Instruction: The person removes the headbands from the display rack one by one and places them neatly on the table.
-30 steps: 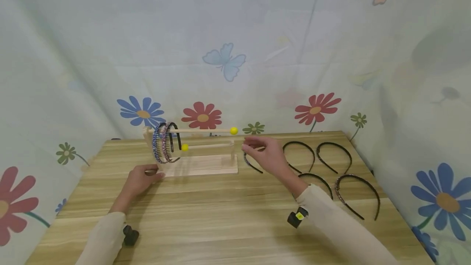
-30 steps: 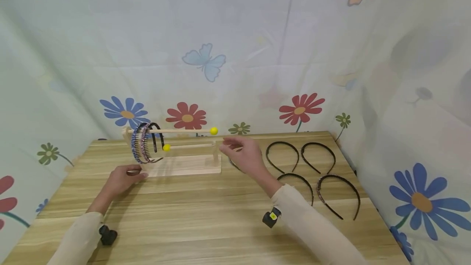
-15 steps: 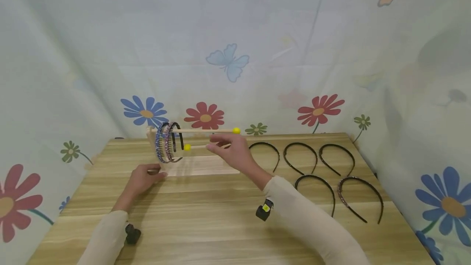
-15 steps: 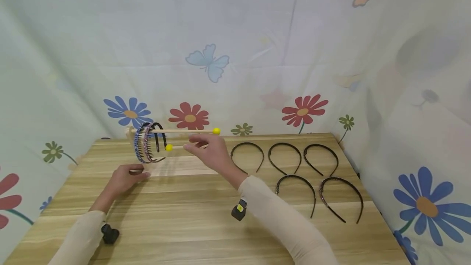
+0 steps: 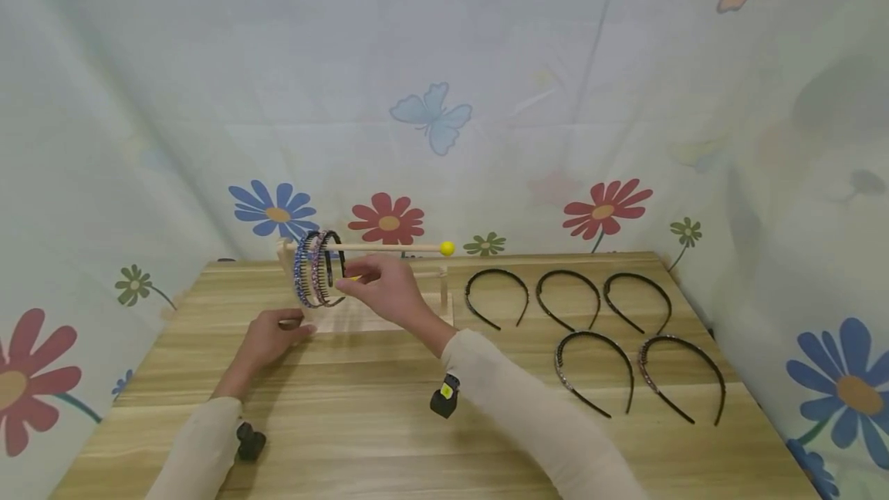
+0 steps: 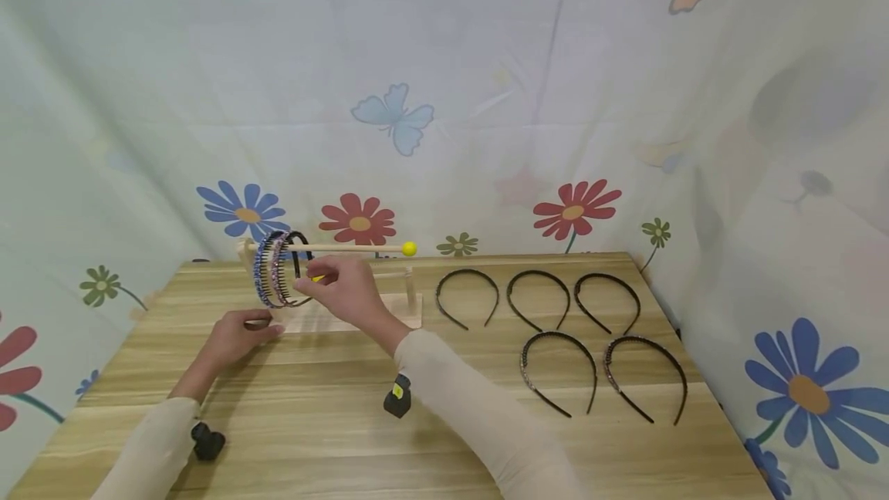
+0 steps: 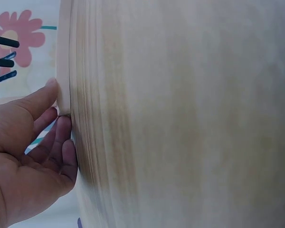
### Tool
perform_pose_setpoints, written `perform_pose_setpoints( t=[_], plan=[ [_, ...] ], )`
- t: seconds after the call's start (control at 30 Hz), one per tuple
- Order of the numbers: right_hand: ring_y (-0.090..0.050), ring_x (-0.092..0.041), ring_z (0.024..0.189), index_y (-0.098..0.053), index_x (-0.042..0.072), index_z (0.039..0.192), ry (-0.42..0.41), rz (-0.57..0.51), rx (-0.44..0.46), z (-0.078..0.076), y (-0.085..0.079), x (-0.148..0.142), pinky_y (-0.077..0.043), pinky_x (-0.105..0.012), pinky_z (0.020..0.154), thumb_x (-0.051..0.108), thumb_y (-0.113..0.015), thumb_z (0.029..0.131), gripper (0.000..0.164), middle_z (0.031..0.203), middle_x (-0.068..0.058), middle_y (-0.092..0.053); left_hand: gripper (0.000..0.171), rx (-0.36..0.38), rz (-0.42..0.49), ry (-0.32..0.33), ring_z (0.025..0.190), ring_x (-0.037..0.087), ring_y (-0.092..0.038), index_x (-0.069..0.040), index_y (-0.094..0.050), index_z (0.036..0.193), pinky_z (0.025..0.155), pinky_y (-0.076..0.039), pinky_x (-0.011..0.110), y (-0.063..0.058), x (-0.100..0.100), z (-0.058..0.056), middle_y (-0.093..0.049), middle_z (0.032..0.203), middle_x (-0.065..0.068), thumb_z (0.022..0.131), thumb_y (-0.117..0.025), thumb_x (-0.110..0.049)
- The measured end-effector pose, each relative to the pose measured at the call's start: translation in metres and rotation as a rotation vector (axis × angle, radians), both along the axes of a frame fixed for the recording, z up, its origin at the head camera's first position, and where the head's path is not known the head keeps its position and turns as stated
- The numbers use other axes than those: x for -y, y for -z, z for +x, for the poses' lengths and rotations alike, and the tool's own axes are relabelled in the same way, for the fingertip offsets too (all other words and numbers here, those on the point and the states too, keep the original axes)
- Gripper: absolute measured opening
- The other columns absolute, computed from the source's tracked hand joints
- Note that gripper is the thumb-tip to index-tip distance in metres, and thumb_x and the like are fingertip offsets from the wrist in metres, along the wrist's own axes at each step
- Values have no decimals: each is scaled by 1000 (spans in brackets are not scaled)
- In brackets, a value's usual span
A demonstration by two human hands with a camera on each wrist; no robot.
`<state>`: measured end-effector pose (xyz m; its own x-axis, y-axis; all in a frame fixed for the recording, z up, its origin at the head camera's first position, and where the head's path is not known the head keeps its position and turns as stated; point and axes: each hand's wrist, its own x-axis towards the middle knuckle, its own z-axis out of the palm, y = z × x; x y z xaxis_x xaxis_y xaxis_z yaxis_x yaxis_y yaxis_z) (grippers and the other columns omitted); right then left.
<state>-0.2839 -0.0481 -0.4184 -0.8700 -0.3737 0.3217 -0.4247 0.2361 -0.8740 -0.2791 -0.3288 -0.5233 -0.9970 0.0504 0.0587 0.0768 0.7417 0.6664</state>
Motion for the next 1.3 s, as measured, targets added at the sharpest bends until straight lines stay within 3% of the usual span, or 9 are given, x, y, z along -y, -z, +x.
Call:
perform_pose_setpoints(
  t=[0.23, 0.53, 1.0, 1.3],
  plan=[
    [-67, -2, 90, -74, 14, 123, -29, -21, 63, 1, 4, 23, -56, -21, 76, 37, -80, 90, 41, 102, 11, -76, 48, 1, -11, 0, 110, 43, -69, 7, -67, 128, 92, -56, 55, -2, -1, 1, -67, 126, 28, 96, -74, -29],
    [-67, 0, 86, -75, 11, 118, -12, 1, 65, 1, 5, 40, -55, -19, 74, 34, -81, 90, 37, 100, 6, -77, 49, 13, -7, 3, 113, 44, -67, 8, -65, 129, 93, -55, 56, -2, -1, 1, -65, 129, 29, 97, -73, -29],
    [-67, 1, 83, -77, 8, 110, -12, -2, 57, 0, 3, 44, -55, -17, 69, 25, -79, 92, 25, 95, 4, -77, 51, 19, -12, -3, 112, 43, -68, 7, -65, 130, 92, -56, 55, -3, -1, 2, -66, 128, 29, 97, -73, -31],
    [-68, -2, 91, -76, 10, 118, 32, 87, 15, -2, -4, 31, -54, -19, 75, 27, -76, 94, 29, 101, 3, -77, 53, 19, -15, -13, 111, 42, -68, 6, -65, 131, 93, -55, 55, -3, -1, 1, -66, 128, 28, 96, -74, -33]
  ],
)
